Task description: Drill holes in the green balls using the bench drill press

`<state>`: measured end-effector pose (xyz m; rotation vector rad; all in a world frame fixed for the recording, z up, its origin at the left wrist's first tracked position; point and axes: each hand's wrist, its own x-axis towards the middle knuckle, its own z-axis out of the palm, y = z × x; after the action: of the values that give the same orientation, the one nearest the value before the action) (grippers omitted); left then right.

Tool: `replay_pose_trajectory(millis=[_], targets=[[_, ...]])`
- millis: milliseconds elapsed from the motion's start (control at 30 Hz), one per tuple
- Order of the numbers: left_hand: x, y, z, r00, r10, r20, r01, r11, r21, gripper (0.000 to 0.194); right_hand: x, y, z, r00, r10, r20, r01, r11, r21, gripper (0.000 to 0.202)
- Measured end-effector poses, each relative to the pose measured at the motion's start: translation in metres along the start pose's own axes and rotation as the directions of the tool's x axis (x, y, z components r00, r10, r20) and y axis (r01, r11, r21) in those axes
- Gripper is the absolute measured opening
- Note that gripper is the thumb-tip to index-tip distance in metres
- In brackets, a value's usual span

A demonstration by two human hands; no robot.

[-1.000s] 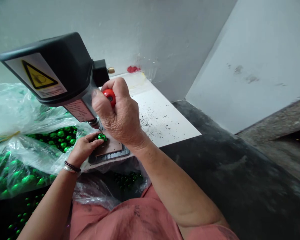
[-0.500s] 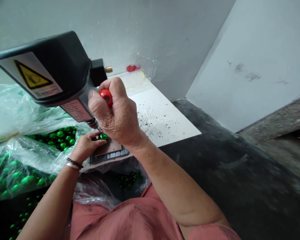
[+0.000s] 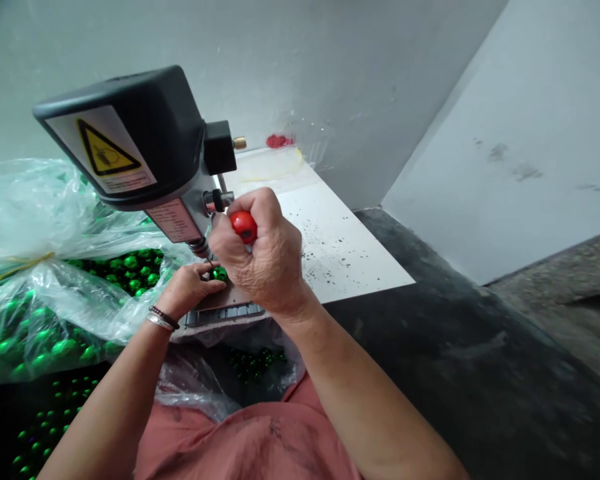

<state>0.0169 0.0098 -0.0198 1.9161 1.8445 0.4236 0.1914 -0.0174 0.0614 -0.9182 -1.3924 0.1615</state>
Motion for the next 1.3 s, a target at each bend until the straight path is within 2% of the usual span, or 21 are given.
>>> replay_pose_trajectory(millis=[267,533,667,867,967,1067,1167,1233,1300], targets=[[0.000,-0.001,0.000,0.999,0.045,0.015,-0.046,0.999,0.017,0.039,-0.006,0.000,0.000,0.999,-0.036,0.019,0.037,0.998,-0.042,0.008],[0.000,-0.004,0.002,0.999,0.045,0.013,-0.045,0.999,0.026,0.032,-0.020,0.011,0.004,0.996,-0.080,-0.030,0.079,0.996,-0.053,0.006],[-0.002,-0.003,0.001,0.999,0.046,0.010,-0.046,0.999,0.015,0.026,-0.031,0.022,0.010,0.995,-0.060,-0.074,0.058,0.998,-0.022,0.006],[-0.003,-0.002,-0.001,0.999,0.041,0.009,-0.041,0.999,-0.023,0.028,-0.057,0.044,0.017,0.997,-0.008,-0.079,0.012,0.999,0.051,0.013],[-0.002,-0.002,0.000,0.999,0.038,-0.001,-0.038,0.999,-0.038,0.029,-0.045,0.031,0.018,0.994,0.032,-0.105,-0.020,0.993,0.113,0.012],[-0.004,-0.001,0.001,0.999,0.027,-0.024,-0.029,0.998,-0.050,0.032,-0.011,0.007,0.017,0.991,0.000,-0.134,0.011,0.997,0.080,0.011],[-0.012,-0.003,-0.003,0.999,0.011,-0.038,-0.016,0.991,-0.131,0.036,0.021,-0.010,0.015,0.995,0.010,-0.103,-0.005,0.998,0.058,0.016],[-0.021,-0.007,-0.009,0.999,0.039,0.029,-0.030,0.969,-0.243,0.039,0.032,-0.012,0.015,0.997,0.006,-0.075,0.000,0.997,0.075,0.018],[-0.029,-0.011,-0.016,0.984,0.117,0.136,-0.060,0.929,-0.365,0.046,0.034,-0.012,0.015,0.998,0.004,-0.062,0.002,0.995,0.099,0.018]])
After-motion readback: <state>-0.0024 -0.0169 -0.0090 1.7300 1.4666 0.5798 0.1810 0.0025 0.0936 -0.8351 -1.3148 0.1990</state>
